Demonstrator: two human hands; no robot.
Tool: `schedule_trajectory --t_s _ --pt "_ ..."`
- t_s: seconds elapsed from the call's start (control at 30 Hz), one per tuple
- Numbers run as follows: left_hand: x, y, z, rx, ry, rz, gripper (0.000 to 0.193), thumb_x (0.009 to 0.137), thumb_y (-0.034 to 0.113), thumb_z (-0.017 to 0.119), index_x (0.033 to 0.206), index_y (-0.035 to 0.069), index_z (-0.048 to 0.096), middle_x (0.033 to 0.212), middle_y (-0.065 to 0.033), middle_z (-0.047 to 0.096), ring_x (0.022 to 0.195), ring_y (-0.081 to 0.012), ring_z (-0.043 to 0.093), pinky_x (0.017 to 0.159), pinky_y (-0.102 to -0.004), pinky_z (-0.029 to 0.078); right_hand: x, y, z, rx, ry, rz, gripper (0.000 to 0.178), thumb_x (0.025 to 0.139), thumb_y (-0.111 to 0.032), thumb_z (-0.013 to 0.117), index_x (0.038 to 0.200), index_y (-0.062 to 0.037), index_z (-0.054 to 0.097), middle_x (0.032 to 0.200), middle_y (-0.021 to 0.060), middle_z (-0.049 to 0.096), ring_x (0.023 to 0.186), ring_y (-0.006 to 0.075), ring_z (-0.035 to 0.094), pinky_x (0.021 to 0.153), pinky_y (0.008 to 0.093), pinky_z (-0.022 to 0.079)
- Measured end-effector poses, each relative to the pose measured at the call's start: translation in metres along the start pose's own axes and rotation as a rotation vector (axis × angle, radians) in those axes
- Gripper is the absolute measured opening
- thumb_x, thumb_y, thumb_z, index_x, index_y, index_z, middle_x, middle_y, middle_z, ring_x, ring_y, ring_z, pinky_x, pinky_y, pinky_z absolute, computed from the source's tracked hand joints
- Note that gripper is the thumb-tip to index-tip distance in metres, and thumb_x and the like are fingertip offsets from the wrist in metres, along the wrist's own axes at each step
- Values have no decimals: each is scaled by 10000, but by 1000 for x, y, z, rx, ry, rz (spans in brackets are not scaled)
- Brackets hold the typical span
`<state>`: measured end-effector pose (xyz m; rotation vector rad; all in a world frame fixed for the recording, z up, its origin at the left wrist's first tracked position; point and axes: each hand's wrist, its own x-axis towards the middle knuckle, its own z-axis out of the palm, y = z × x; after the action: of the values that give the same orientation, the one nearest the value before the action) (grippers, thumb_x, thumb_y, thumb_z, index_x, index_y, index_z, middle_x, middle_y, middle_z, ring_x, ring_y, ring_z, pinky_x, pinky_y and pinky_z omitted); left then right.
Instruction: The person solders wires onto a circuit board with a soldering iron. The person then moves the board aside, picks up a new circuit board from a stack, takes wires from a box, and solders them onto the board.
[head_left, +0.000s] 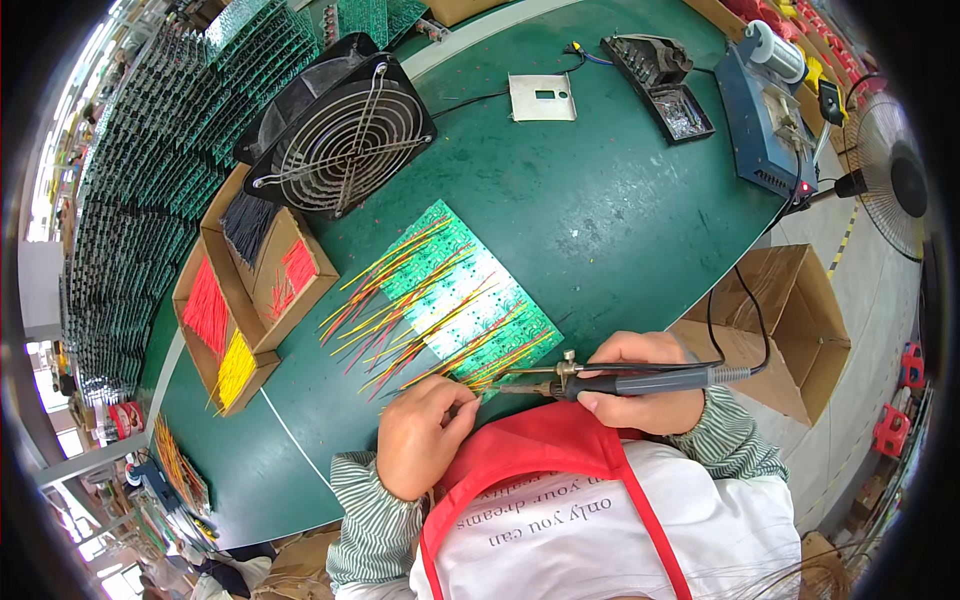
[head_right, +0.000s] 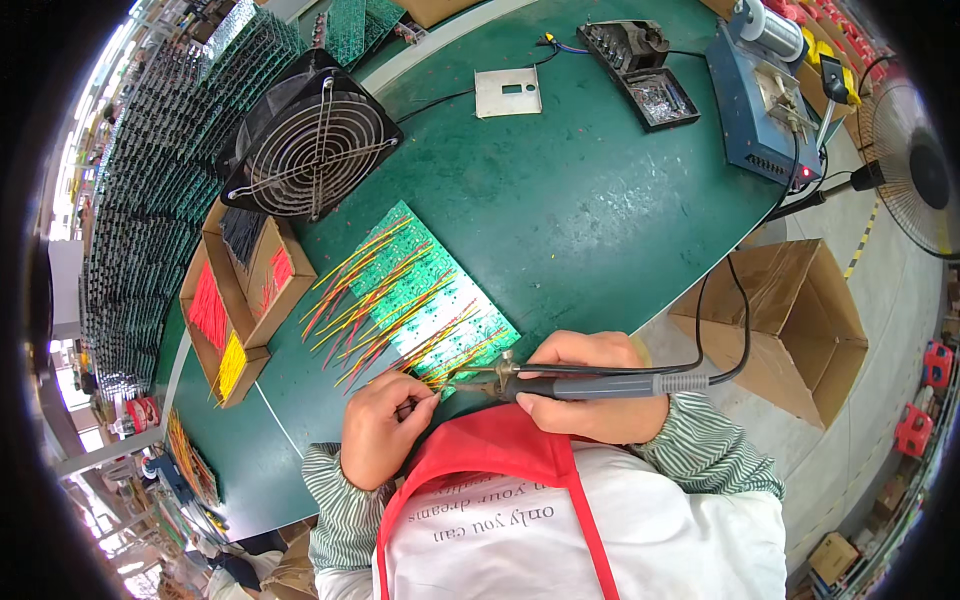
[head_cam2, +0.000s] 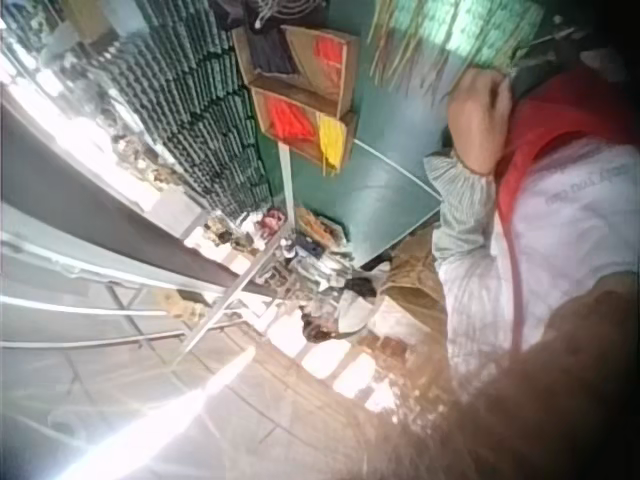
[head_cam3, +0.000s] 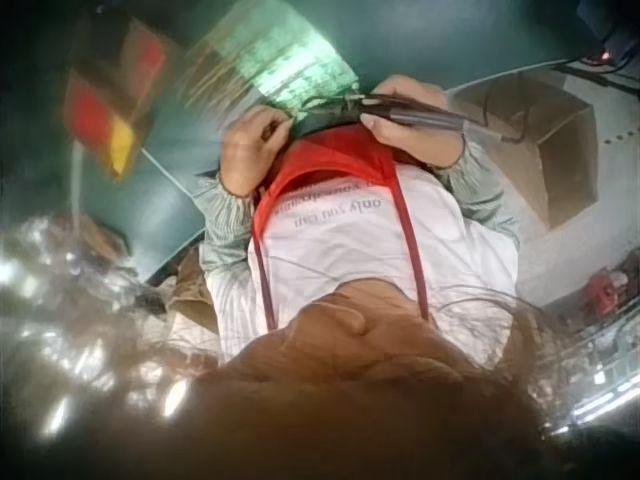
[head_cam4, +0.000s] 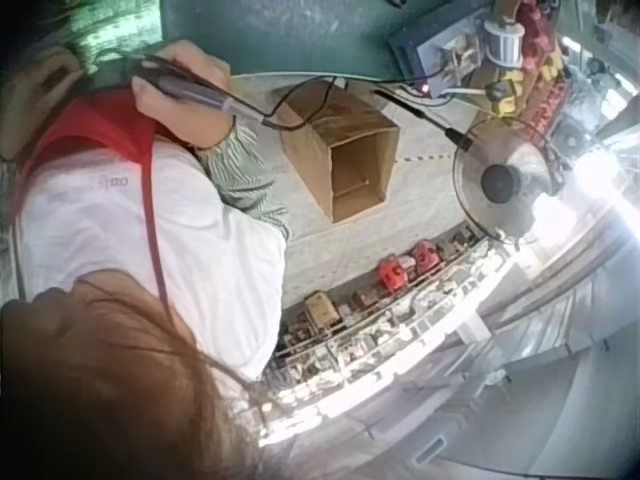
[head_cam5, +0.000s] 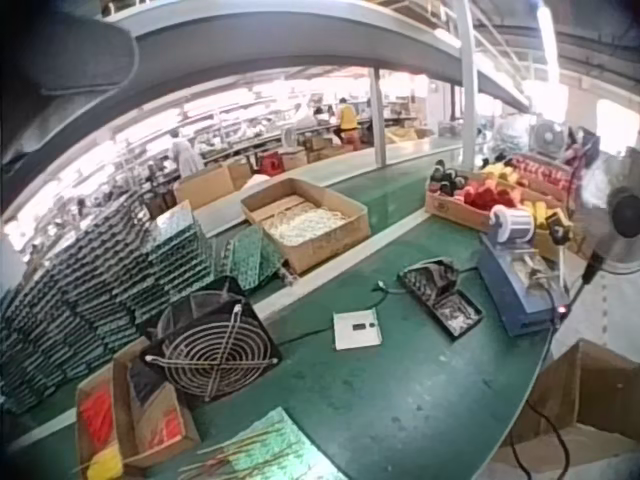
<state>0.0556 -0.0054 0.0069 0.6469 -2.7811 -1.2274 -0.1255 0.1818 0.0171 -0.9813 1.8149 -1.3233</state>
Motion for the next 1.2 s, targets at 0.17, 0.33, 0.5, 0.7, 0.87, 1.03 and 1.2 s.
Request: schedule_trajectory --t_s 0.17,0.33,0.5,0.7,0.87,1.03,1.2 --pt "2 0 0 -4 -10 -7 64 761 35 682 783 7 629 712 -69 573 522 -146 518 502 -271 420 1 7 -5 44 71 -59 192 712 -126 735 797 -10 608 595 55 595 511 117 579 481 254 441" --pt "-1 -1 -11 8 13 -26 63 754 34 684 791 7 640 731 -76 600 556 -162 553 524 -271 440 6 5 -7 100 90 -64 178 719 -108 733 799 -10 607 608 45 609 524 98 576 490 242 443" --pt "-7 -22 -90 307 86 -203 60 752 74 661 797 34 663 763 -111 635 686 -273 624 618 -350 491 4 9 -16 174 111 23 172 725 -90 724 821 -13 604 652 40 629 570 88 589 524 230 449" --pt "62 -90 -158 591 382 -164 107 760 118 650 832 39 651 766 -122 612 722 -278 622 633 -372 482 11 8 -19 91 143 -47 185 717 -104 725 821 -13 602 653 34 625 552 79 564 524 224 436" --pt "123 -125 -158 865 411 -83 191 775 159 657 935 58 632 900 -139 602 816 -328 611 692 -418 488 13 8 -19 69 163 -49 190 712 -107 727 821 -10 605 645 34 620 543 77 552 511 226 424" --pt "155 -154 -158 849 485 -62 185 787 163 653 938 62 624 929 -142 598 825 -340 603 707 -430 483 18 7 -20 81 174 -6 199 704 -114 732 820 -9 608 654 36 624 547 83 557 514 227 429" --pt "154 -146 -166 659 557 -51 137 776 172 675 798 40 649 803 -143 633 771 -329 611 686 -406 476 23 8 -21 89 187 -1 191 701 -105 723 815 -5 606 652 39 623 555 86 567 515 231 437"
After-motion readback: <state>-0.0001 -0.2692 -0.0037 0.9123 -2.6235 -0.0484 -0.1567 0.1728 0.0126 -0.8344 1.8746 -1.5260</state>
